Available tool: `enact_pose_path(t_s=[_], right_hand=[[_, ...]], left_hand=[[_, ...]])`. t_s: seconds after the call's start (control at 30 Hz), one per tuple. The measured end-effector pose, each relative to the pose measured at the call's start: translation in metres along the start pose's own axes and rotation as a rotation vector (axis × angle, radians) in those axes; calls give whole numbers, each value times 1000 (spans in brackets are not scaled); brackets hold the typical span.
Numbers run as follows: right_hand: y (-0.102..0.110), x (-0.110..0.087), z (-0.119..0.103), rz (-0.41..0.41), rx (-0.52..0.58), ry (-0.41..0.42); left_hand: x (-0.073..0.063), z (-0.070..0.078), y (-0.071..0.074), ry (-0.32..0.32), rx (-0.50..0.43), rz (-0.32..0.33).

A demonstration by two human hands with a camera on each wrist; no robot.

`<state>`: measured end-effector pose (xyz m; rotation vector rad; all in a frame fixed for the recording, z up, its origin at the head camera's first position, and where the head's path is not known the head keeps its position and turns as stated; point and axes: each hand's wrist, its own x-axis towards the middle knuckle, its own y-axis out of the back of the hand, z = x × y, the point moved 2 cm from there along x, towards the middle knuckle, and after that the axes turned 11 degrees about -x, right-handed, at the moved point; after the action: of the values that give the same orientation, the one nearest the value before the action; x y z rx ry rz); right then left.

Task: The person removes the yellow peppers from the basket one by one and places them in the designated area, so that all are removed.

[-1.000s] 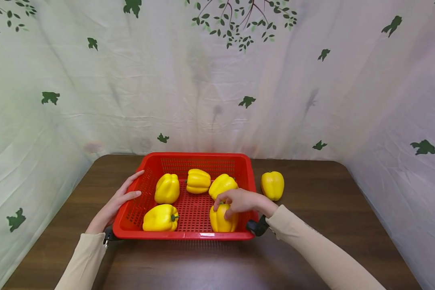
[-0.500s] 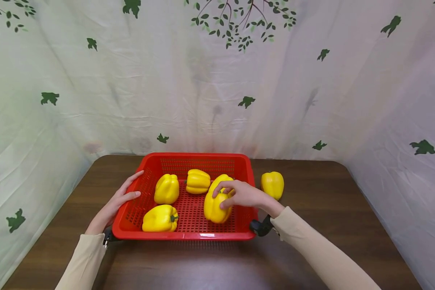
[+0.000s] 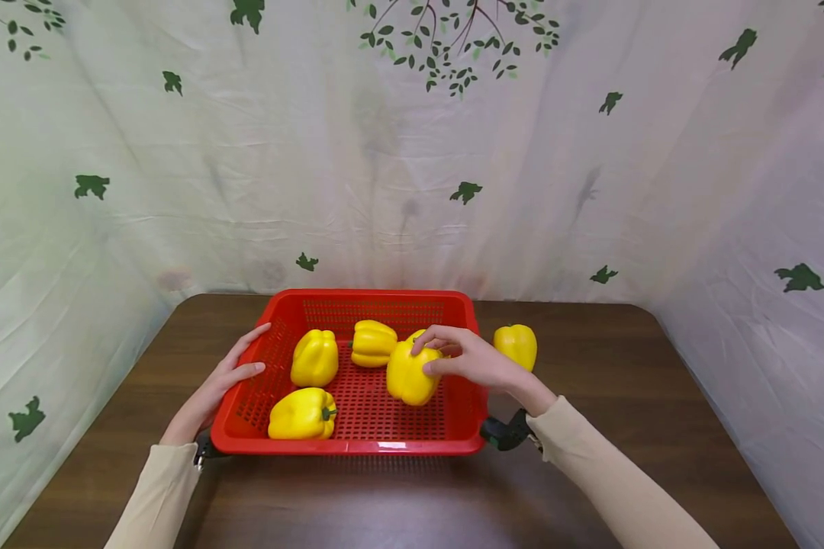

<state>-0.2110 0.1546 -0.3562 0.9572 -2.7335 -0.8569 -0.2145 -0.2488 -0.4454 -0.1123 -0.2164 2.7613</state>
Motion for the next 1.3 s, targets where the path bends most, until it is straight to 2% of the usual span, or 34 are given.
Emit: enact_pose_path(t_s=[0.17,0.4,0.7,0.97,1.3], right_hand=[[8,-6,2,28,90,-5],[19,-16,5,87,141,-5],[33,-25,10,152,97,-19],[39,-32,16,201,69,-64],[49,-41,30,266,116,-76]], left_hand=[[-1,0,-1,-3,1,9],[0,1,-3,-13,-9,0],[-1,0,-2,-8,-1,15],[-1,-1,-3,-8,-9,23],[-2,-1,-3,-9,-12,22]])
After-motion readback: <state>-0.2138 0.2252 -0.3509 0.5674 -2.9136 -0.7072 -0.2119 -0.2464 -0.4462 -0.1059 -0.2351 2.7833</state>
